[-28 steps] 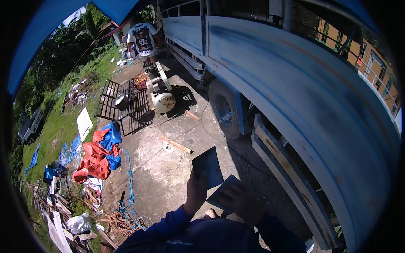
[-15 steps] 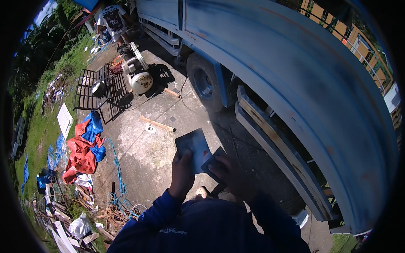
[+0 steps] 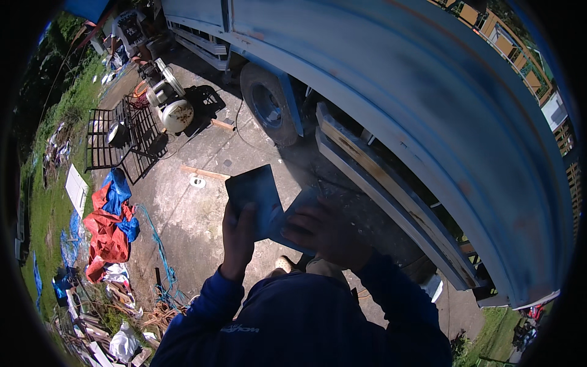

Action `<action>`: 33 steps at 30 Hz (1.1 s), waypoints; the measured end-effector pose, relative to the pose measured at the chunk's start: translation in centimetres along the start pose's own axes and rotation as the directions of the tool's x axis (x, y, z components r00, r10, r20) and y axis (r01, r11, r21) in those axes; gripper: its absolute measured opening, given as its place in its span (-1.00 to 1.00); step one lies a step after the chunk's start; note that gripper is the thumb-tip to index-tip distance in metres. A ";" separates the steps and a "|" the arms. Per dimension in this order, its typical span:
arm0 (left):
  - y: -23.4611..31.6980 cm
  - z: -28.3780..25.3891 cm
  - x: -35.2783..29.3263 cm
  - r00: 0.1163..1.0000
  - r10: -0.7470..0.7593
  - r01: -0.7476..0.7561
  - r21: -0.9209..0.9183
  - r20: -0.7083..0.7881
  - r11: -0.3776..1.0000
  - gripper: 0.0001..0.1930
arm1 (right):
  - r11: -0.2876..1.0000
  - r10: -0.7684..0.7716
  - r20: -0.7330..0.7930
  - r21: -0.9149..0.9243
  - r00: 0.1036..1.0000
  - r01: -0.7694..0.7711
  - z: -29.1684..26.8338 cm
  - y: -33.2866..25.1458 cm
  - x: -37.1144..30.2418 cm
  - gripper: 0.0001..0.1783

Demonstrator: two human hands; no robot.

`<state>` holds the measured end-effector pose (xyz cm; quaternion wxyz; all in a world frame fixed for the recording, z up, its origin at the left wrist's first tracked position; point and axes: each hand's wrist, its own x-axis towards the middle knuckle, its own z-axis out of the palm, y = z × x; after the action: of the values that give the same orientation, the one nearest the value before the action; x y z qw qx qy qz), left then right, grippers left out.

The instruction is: The person sands the side panel of a white truck using a sanding block and sandpaper. They wipe the surface with a cloth to remove dust and inspect the panel with their fingers before continuing to sand the area.

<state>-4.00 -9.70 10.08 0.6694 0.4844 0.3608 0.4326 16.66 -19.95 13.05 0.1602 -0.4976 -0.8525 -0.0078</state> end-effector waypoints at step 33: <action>-0.1 2.5 -0.4 0.999 -0.044 0.044 -0.047 -0.009 0.998 -0.72 | 0.991 0.092 -0.049 -0.093 0.995 -0.097 -2.0 1.5 -3.0 -0.51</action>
<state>-1.83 -10.93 10.72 0.6880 0.4584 0.3646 0.4285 19.84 -22.05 13.89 0.1555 -0.5441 -0.8228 -0.0519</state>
